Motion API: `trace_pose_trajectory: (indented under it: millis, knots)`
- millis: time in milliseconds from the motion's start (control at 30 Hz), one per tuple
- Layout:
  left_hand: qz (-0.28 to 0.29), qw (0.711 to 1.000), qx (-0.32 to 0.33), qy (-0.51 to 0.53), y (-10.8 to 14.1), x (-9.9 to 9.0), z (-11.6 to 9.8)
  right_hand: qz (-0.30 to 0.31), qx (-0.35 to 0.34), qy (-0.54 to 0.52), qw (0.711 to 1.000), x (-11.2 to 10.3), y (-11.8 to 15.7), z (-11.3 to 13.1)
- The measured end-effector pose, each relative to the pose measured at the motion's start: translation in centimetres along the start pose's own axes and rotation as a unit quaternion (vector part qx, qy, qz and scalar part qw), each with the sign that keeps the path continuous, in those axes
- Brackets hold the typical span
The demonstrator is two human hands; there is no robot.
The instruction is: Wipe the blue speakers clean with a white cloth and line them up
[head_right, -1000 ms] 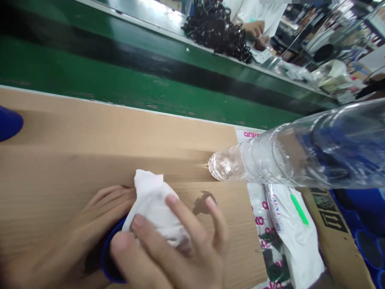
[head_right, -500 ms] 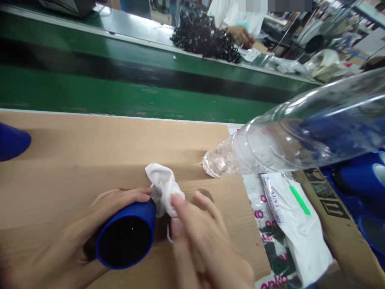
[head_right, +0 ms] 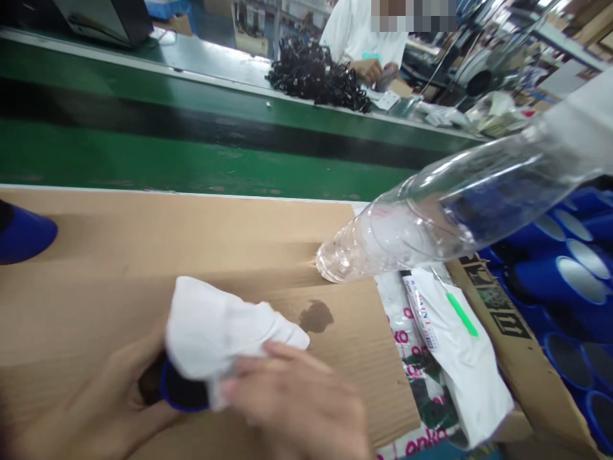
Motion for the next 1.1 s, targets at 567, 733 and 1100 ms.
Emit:
trace_pose_trajectory:
  millis: [567, 733, 1100]
  knots:
    - [-0.003, 0.999, 0.028, 0.033, -0.9, -1.8, -1.8, 0.038, -0.046, 0.012, 0.998, 2.7, 1.9, 2.3]
    - [0.002, 0.990, 0.013, 0.141, -1.0, -1.1, -2.0, 0.142, -0.001, -0.072, 0.987, 4.3, 2.3, 2.4]
    - [0.037, 0.995, -0.018, 0.088, -0.5, -0.5, -1.0, 0.106, 0.067, -0.165, 0.978, 3.6, 2.1, 2.1]
Point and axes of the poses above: each hand's wrist, its own y-axis away from the middle knuckle, its own x-axis out of the palm, z = x × y, the point moved 6 cm from there along -y, towards the middle knuckle
